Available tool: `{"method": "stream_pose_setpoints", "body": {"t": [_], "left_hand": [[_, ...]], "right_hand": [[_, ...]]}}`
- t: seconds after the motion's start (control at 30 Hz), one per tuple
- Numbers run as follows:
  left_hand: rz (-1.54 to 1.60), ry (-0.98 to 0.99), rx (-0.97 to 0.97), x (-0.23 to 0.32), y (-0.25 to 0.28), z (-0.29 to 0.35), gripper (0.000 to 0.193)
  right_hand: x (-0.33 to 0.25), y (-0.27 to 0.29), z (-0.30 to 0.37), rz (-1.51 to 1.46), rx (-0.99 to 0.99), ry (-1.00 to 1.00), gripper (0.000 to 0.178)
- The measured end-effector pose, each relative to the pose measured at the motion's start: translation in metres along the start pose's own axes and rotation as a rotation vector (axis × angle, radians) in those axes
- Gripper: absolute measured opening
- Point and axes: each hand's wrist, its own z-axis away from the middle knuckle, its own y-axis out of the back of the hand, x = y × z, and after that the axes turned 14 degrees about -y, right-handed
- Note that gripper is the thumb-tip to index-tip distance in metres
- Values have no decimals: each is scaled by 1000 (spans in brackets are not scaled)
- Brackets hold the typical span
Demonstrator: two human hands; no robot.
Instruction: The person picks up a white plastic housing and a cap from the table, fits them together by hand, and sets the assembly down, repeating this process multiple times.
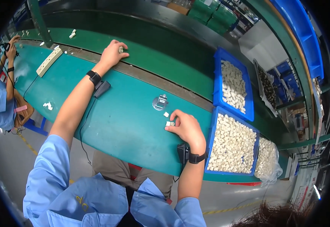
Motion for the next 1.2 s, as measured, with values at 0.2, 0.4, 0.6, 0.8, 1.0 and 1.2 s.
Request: {"method": "stream_pose_setpoints", "body": {"t": [0.2, 0.4, 0.6, 0.8, 1.0, 1.2], "left_hand": [[-61, 23, 36, -13, 9, 5, 24], [856, 201, -48, 66, 26, 10, 17], [1511, 221, -124, 156, 55, 80, 19], [1870, 484, -304, 192, 52, 110, 20], [1740, 271, -310, 182, 29, 125, 33], [1698, 197, -253, 180, 26, 131, 42]], "right_hand": [[6, 2, -5, -102, -63, 111, 21], [2, 32, 19, -445, 93, -6, 17], [-22, 16, 11, -961, 111, 195, 17], [-37, -2, 8, -1197, 29, 222, 25], [-40, -3, 4, -1166, -54, 216, 27], [-35, -10, 5, -1185, -155, 217, 20]]}}
